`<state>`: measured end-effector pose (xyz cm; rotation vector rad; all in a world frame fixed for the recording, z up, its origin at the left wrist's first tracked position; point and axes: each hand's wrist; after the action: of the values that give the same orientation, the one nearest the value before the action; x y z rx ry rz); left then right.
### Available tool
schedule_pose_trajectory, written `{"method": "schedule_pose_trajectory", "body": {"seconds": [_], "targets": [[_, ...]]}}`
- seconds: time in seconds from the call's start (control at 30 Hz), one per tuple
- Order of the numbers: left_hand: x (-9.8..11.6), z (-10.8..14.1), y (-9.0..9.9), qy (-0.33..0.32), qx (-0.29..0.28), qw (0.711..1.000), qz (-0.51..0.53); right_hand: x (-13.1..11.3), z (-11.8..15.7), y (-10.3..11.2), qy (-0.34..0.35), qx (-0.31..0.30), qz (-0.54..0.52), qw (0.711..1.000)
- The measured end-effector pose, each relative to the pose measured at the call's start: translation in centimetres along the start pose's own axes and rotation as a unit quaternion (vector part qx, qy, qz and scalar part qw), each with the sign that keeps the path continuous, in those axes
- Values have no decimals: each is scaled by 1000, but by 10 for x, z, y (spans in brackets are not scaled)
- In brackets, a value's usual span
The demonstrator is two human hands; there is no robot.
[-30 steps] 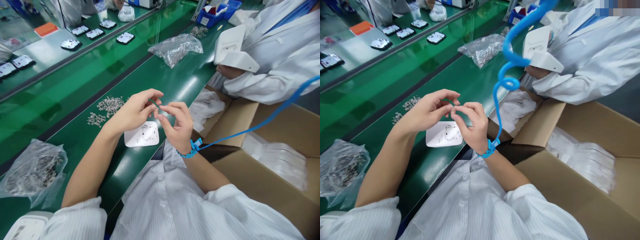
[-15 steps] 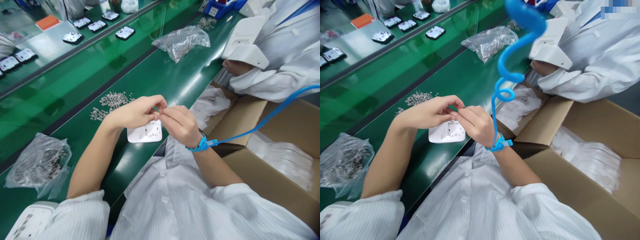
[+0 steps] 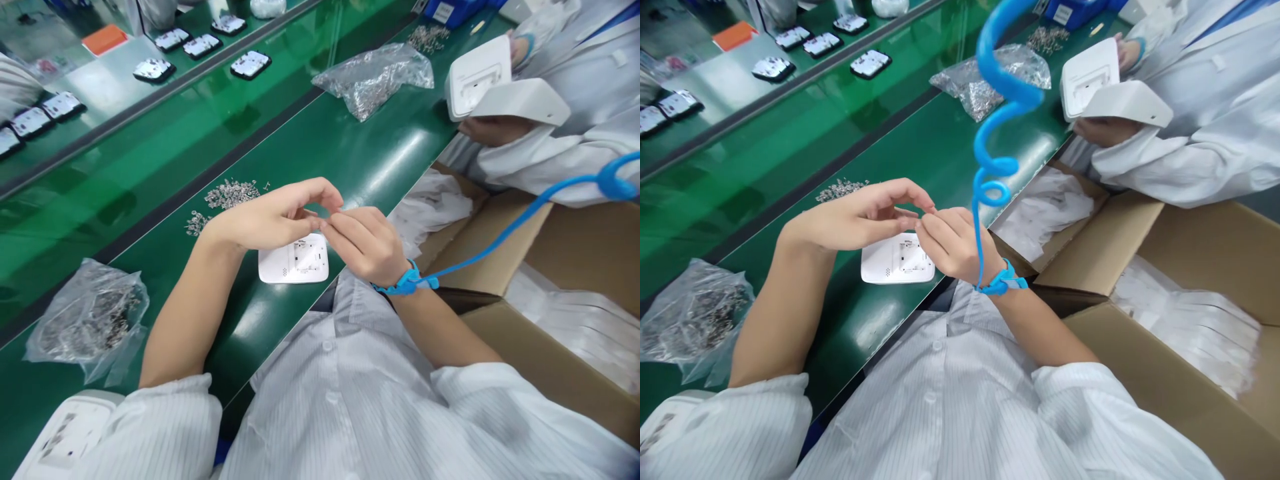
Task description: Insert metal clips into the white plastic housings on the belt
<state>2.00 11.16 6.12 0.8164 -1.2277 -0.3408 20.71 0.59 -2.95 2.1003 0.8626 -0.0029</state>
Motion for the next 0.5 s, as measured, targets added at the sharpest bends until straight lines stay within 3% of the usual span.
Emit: {"method": "schedule_pose_trajectory", "body": {"seconds": [0.13, 0.23, 0.5], "targets": [[-1, 4, 2, 16, 74, 996, -54, 1, -2, 1, 9, 1, 11, 1000], [0, 8, 2, 24, 100, 993, -56, 4, -7, 1, -15, -9, 9, 1000], [26, 16, 1, 32, 151, 984, 90, 27, -22, 9, -70, 19, -117, 991]]}}
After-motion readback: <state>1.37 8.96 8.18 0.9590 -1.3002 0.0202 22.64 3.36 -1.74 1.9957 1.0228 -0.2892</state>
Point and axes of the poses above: each hand's wrist, its own z-axis away from the middle knuckle, its own y-axis out of the back of the hand, x = y × z, and after that the axes turned 10 degrees about -z, right-handed
